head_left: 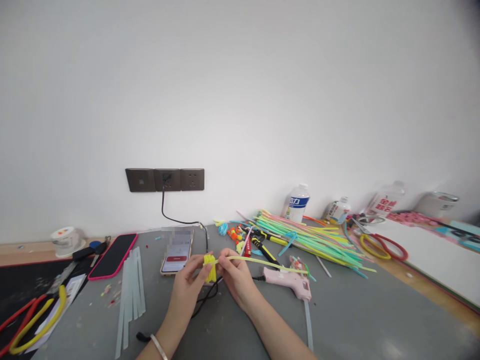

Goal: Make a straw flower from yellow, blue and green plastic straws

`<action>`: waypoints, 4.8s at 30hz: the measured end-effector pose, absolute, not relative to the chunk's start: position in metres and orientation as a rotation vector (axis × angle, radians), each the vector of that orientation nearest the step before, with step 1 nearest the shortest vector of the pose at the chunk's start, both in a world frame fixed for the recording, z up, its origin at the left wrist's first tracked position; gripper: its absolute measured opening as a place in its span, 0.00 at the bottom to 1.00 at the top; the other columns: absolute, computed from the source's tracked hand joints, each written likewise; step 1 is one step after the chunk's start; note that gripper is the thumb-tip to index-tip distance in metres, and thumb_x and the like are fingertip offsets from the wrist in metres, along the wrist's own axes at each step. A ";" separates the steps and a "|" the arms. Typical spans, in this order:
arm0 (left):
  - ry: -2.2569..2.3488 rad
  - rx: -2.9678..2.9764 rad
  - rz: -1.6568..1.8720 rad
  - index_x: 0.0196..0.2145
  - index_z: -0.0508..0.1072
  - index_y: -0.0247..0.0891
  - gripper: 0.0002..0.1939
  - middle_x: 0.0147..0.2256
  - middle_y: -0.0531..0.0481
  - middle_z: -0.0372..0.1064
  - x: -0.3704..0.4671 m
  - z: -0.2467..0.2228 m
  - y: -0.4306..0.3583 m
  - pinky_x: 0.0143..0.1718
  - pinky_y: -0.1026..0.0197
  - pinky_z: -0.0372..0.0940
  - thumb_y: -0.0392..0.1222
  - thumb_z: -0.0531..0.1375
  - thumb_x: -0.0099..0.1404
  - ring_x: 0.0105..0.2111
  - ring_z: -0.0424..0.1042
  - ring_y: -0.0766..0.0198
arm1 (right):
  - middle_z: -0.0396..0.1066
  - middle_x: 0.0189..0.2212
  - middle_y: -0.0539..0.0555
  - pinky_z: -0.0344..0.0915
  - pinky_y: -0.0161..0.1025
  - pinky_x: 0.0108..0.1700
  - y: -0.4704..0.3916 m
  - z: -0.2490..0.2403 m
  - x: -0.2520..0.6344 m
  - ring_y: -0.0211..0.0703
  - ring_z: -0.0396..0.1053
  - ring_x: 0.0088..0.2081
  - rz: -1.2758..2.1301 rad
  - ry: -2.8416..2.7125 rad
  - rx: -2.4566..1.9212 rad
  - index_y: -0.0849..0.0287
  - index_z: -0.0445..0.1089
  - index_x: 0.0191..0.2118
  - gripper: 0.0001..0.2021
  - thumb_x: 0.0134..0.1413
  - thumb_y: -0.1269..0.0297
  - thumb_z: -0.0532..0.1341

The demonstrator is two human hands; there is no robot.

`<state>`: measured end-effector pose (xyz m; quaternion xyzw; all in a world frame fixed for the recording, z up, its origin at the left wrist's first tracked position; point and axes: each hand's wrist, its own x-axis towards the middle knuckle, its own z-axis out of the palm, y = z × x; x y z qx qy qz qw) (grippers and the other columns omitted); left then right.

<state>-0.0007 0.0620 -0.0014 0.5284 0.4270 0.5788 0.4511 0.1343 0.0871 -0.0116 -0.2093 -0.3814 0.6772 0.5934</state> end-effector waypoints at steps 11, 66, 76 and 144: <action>1.006 1.131 1.419 0.40 0.78 0.37 0.20 0.41 0.42 0.78 0.002 -0.001 0.060 0.32 0.62 0.73 0.52 0.69 0.52 0.43 0.76 0.51 | 0.67 0.21 0.46 0.58 0.33 0.31 0.087 -0.015 0.137 0.36 0.63 0.25 1.414 -1.006 -0.574 0.58 0.68 0.27 0.14 0.45 0.56 0.71; 0.792 0.660 1.090 0.34 0.68 0.41 0.19 0.27 0.56 0.72 -0.004 0.009 0.057 0.24 0.66 0.68 0.47 0.72 0.49 0.25 0.73 0.66 | 0.65 0.19 0.46 0.49 0.31 0.20 0.082 -0.017 0.140 0.30 0.54 0.18 1.508 -1.245 -0.612 0.60 0.76 0.31 0.16 0.41 0.53 0.72; 1.000 1.404 1.486 0.38 0.76 0.40 0.13 0.42 0.43 0.71 -0.004 0.007 0.057 0.35 0.58 0.73 0.44 0.68 0.54 0.42 0.72 0.52 | 0.64 0.19 0.43 0.48 0.29 0.18 0.092 -0.018 0.136 0.27 0.53 0.14 1.384 -1.073 -0.648 0.59 0.71 0.31 0.15 0.44 0.54 0.70; 0.811 0.704 1.412 0.43 0.77 0.40 0.25 0.37 0.49 0.77 -0.001 0.020 0.056 0.34 0.63 0.72 0.39 0.75 0.45 0.33 0.76 0.62 | 0.72 0.26 0.48 0.65 0.32 0.30 0.083 -0.004 0.138 0.34 0.69 0.26 1.566 -0.865 -0.454 0.58 0.70 0.27 0.11 0.44 0.61 0.73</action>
